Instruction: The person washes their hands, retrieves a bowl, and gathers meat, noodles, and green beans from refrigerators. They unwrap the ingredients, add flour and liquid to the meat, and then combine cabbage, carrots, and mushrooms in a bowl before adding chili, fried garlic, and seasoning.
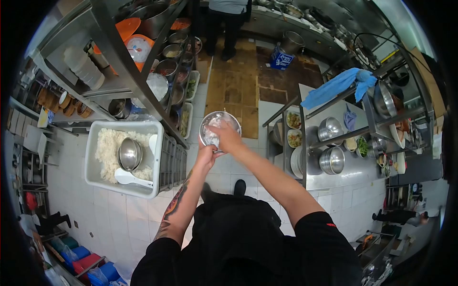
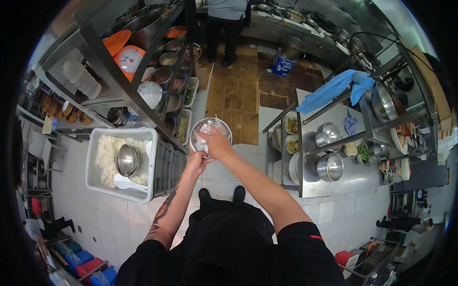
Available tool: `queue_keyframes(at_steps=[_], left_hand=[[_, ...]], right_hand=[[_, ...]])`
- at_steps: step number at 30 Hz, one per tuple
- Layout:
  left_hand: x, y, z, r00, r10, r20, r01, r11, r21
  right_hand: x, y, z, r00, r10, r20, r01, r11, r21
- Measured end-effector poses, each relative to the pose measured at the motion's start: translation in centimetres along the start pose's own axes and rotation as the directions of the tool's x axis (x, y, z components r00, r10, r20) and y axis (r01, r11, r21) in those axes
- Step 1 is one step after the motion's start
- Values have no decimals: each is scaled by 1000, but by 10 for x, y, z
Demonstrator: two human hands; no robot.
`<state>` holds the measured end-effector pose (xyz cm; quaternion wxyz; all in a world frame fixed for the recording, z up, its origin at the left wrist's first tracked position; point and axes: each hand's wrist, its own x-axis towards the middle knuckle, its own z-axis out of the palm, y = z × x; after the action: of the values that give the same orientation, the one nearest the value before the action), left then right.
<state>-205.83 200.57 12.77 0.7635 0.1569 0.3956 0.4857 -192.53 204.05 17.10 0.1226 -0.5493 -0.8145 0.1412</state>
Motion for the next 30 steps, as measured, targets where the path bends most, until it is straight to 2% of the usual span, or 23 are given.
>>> queue_keyframes(at_steps=[1,3,5,8,10,11,13,15,16,17,18,19,21,22,23,25,26,27,28,29,30], left_hand=[[-1,4,-2,1000,3,2,-3,1000,-20],[-3,7,-1,999,2,33,-2,1000,-13],[-5,10,1,997,13,71,-12,1000,-5],[-9,10,3,994,20,110,-22,1000,16],[-10,7,4,992,33,124,-29,999,-31],[-8,4,3,992,34,120,-30,999,-36],[-2,5,0,1000,-4,-4,4,998,-58],[-5,13,-12,1000,31,-5,-31,999,-44],[-6,13,-15,998,57,2,-57,998,-33],[-9,13,-14,998,55,-1,-55,998,-35],[-13,15,-9,997,75,34,-74,997,-23],[-14,20,-2,993,97,74,-97,995,-10],[-19,15,10,992,120,49,-120,993,13],[-19,14,11,995,100,30,-101,995,18],[-21,13,12,997,78,10,-79,997,23],[-26,12,10,995,85,46,-86,996,36],[-29,13,9,993,94,78,-98,994,45],[-30,13,11,993,93,76,-96,994,43],[-32,13,13,993,92,76,-94,995,16],[-33,14,13,993,94,75,-93,996,-11],[-29,12,9,993,96,71,-95,995,-13]], right_hand=[[3,5,-7,1000,0,0,0,1000,0],[7,12,-24,980,148,129,-177,952,249],[9,20,-9,977,106,183,-160,938,307],[8,19,-4,984,106,145,-144,949,279],[8,16,-8,999,-22,27,25,995,-102],[8,12,-4,999,-25,31,28,994,-103],[11,-1,5,999,-31,-30,26,987,-159],[9,-5,-5,995,-85,-48,79,989,-124],[15,5,-8,998,-34,-51,46,964,262],[20,14,-6,999,18,-31,5,793,610],[28,18,10,980,140,139,-194,546,815],[30,21,25,981,143,134,-191,547,815],[26,-1,28,922,374,99,-275,454,848],[27,-1,43,908,418,-38,-261,633,729],[21,-4,40,906,421,-40,-262,632,729],[8,-14,22,950,258,-179,-166,896,412],[4,-14,11,971,188,-150,-134,940,313],[4,-10,3,971,188,-147,-135,940,312],[6,-5,-4,992,76,-99,-67,993,95],[8,-4,-6,999,-28,-28,24,992,-121],[9,-8,-3,999,-5,-38,0,990,-142]])
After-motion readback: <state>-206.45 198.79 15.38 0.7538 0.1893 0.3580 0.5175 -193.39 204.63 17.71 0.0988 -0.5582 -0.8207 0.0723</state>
